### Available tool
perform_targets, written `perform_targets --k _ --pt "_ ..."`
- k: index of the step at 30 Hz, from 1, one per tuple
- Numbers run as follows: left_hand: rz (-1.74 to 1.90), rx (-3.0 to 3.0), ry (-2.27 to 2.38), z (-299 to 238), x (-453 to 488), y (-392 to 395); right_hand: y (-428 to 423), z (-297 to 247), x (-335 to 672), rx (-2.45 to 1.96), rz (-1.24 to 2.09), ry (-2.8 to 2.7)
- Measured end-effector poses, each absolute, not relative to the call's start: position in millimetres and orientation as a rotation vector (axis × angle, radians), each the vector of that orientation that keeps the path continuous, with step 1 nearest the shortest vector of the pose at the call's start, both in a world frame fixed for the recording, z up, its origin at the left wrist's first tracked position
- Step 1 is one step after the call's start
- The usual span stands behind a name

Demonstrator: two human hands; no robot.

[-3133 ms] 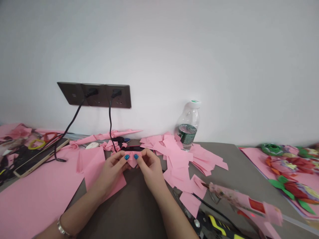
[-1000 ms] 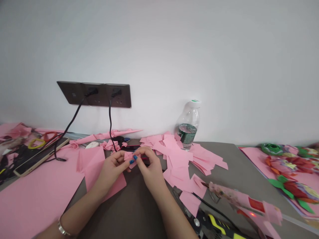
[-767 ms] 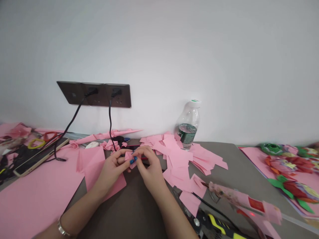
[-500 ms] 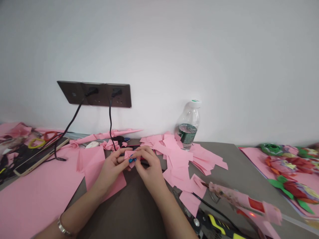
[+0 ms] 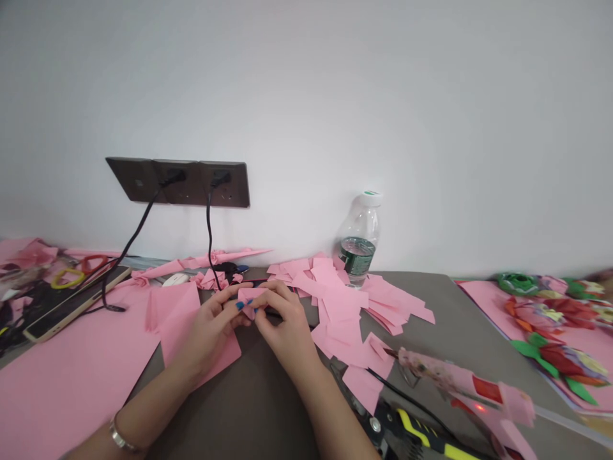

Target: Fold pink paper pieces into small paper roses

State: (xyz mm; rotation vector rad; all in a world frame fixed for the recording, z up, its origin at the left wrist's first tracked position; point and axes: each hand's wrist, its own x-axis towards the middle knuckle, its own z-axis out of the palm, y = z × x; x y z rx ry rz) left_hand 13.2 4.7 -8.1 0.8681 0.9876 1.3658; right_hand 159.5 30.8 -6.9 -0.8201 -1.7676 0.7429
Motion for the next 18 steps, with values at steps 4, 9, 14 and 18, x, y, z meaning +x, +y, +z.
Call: perform_targets --k 4,9,14,18 --pt "1.368 0.874 1.001 -8.3 13.1 5.4 29.0 -5.5 159.2 -0.791 0.756 -1.791" --pt "1.377 0.931 1.118 -4.7 12.0 5.8 27.3 -5.0 160.0 -0.753 0.9 -1.632" --pt "1.401 0.974 1.231 0.6 11.9 4.1 32.5 -12.5 157.9 -0.808 1.14 -1.336" --pt "1.386 1.028 1.219 2.2 13.3 2.3 36.2 -18.8 155.5 -0.862 1.264 -1.383"
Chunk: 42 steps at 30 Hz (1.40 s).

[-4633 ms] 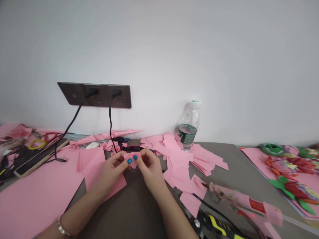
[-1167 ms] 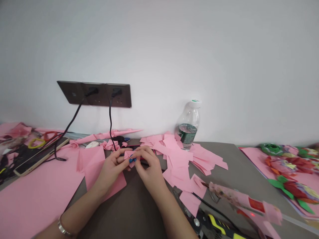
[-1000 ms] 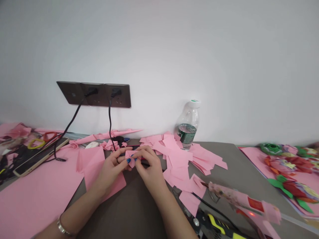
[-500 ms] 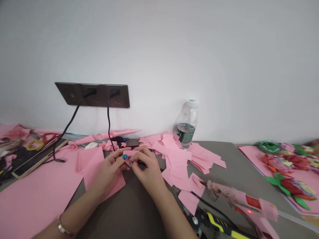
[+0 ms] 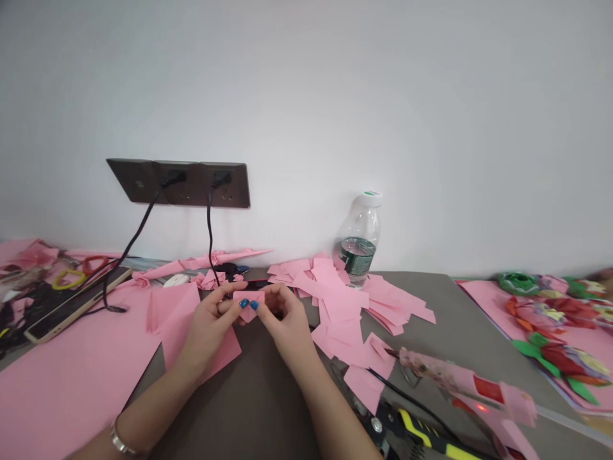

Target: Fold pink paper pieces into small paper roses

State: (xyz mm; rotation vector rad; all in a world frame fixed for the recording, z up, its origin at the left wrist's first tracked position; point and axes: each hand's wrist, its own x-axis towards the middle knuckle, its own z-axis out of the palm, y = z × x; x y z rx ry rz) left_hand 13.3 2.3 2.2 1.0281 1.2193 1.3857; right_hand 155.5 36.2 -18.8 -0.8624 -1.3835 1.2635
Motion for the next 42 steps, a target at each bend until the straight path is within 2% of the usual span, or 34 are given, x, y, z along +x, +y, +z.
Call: perform_targets --k 8,20,23,27,30,36,42 --pt "1.396 1.04 1.206 1.9 14.0 1.2 35.2 -15.9 156.8 -0.965 1.274 -1.413" --pt "1.403 0.986 1.163 3.0 13.7 3.6 32.6 -16.0 155.4 -0.848 1.227 -1.422" --pt "1.467 0.93 1.072 -2.0 13.9 5.7 30.9 -13.7 156.3 -0.862 1.056 -1.465" --pt "1.512 0.869 0.924 -10.4 15.9 8.2 26.5 -5.5 158.7 -0.895 0.583 -1.55" --pt "1.435 0.789 0.917 -11.4 18.1 7.4 22.7 -2.5 159.1 -0.883 0.363 -1.646" --pt "1.29 0.556 0.756 0.5 20.3 6.2 21.8 -6.9 157.2 -0.968 0.156 -1.824" --pt "1.385 0.516 0.738 0.2 19.3 6.8 24.6 -8.2 157.0 -0.981 0.209 -1.861"
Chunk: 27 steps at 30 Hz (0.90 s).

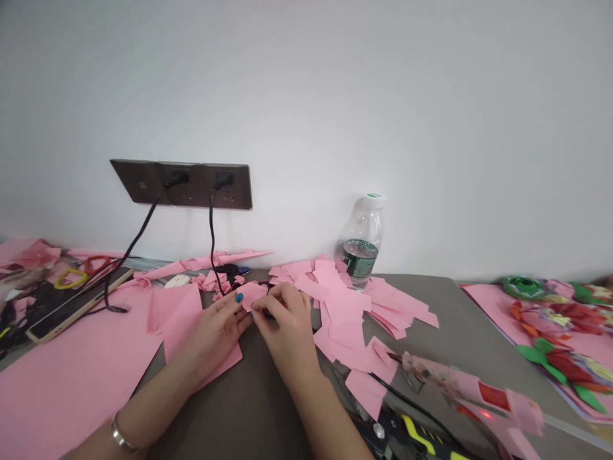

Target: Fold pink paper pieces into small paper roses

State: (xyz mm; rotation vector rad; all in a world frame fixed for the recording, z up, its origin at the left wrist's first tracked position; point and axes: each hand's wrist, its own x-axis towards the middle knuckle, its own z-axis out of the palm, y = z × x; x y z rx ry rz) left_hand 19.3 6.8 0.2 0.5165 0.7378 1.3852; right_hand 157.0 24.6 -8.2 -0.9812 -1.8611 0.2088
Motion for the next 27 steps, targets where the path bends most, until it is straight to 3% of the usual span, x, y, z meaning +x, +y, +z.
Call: perform_targets --k 27 --pt "1.202 0.894 0.929 0.5 20.5 2.8 29.9 -12.6 157.3 -1.007 1.003 -1.505"
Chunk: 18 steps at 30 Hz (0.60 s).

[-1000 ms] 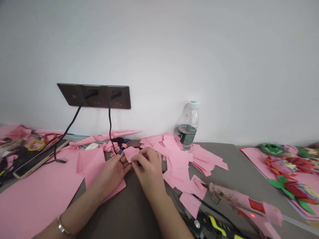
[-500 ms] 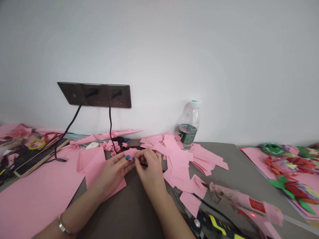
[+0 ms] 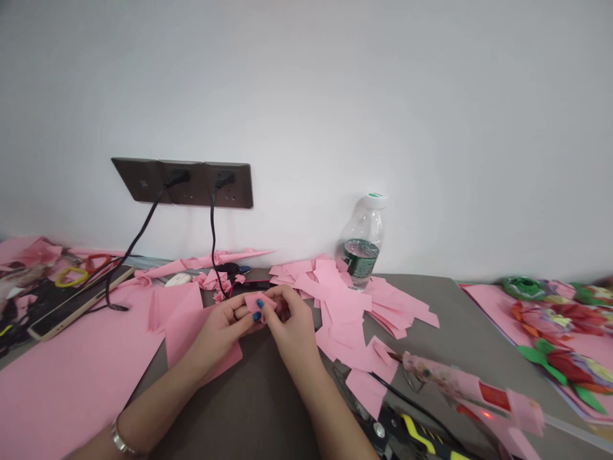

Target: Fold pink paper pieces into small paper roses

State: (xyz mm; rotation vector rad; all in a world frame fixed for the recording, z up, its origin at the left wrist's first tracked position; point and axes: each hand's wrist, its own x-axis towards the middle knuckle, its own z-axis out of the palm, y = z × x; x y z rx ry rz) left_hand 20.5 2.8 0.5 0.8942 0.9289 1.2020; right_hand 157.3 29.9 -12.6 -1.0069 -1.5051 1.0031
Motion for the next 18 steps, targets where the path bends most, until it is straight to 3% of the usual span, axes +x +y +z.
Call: perform_targets --k 18 --pt "1.419 0.751 1.023 -7.5 16.1 7.8 29.1 -12.9 154.4 -0.863 1.194 -1.415"
